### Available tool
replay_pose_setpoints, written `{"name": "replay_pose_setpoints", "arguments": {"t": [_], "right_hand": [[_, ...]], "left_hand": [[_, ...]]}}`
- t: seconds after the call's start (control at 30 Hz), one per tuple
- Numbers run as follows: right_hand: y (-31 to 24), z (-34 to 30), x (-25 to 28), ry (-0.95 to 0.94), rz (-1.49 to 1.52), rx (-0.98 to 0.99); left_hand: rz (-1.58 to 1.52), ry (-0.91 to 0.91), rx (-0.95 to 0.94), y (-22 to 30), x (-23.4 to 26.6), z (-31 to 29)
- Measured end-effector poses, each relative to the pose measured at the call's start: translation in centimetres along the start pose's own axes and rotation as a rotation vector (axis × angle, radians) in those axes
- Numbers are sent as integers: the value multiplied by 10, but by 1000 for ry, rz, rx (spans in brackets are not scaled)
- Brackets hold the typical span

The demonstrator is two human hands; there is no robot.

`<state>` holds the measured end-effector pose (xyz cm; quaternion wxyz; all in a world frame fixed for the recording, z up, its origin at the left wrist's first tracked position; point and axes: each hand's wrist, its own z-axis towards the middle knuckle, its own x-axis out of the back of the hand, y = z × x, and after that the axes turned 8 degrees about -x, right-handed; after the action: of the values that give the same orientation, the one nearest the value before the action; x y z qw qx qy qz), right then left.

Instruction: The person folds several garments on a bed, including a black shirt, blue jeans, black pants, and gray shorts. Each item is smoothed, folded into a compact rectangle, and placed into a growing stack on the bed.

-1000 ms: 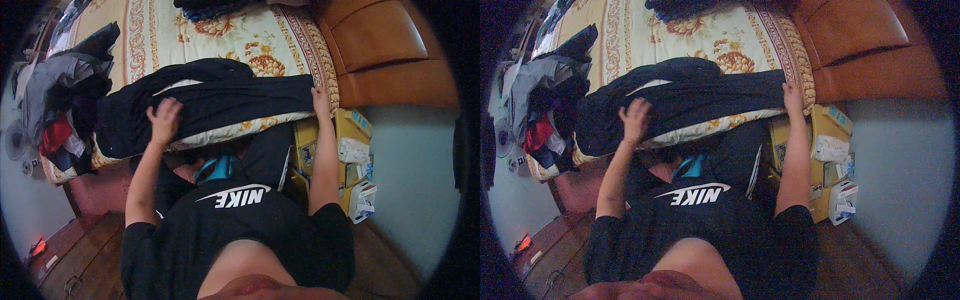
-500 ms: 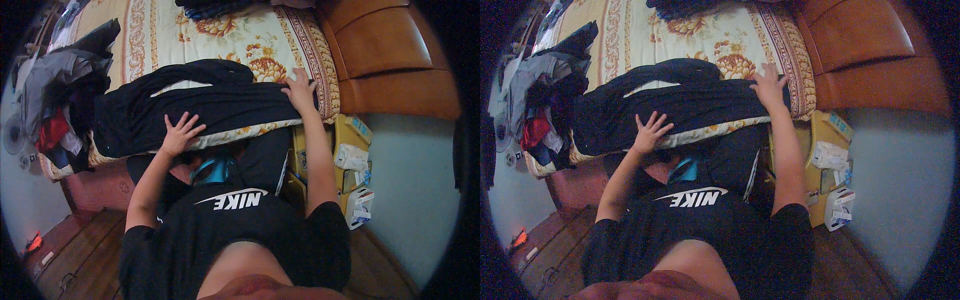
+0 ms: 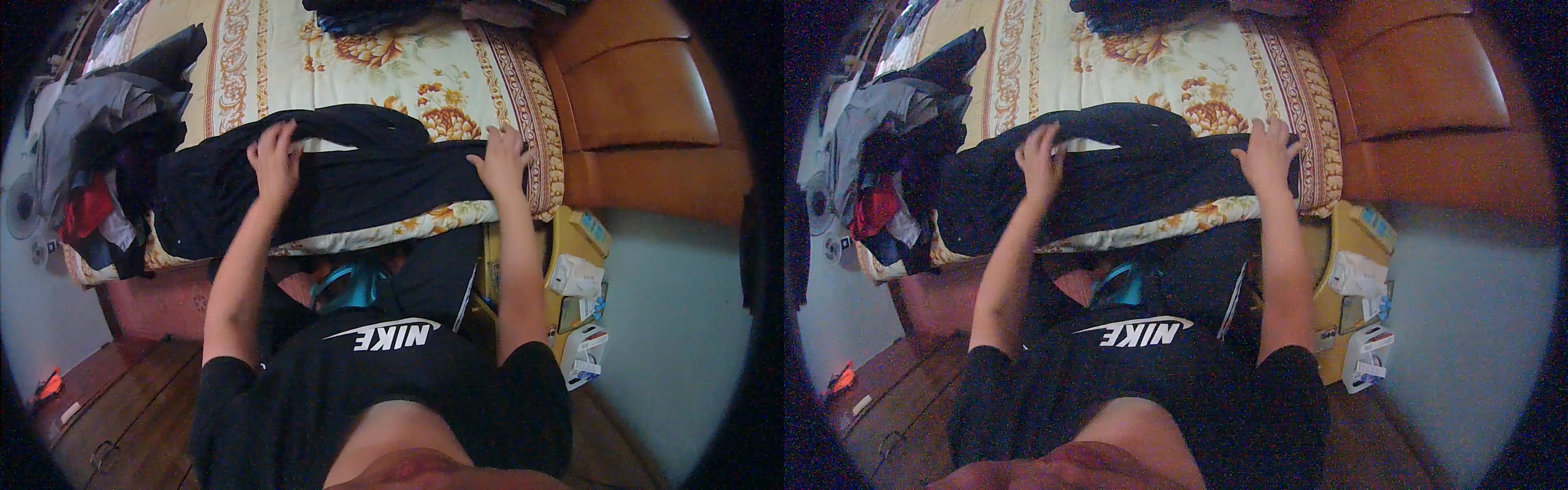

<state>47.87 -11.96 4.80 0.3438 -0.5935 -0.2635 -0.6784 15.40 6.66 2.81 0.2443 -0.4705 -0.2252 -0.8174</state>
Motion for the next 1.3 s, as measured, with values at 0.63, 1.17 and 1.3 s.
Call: {"name": "replay_pose_setpoints", "arguments": {"t": [0.63,1.17,1.3], "right_hand": [[13,-77,21,-327,388,124],[-160,109,-70,-154,239,770],[-151,119,-43,-89,116,982]], "left_hand": [[-569,-345,236,-40,-14,107],[-40,-772,162,-160,60,2],[-106,-643,132,-189,68,11]]}}
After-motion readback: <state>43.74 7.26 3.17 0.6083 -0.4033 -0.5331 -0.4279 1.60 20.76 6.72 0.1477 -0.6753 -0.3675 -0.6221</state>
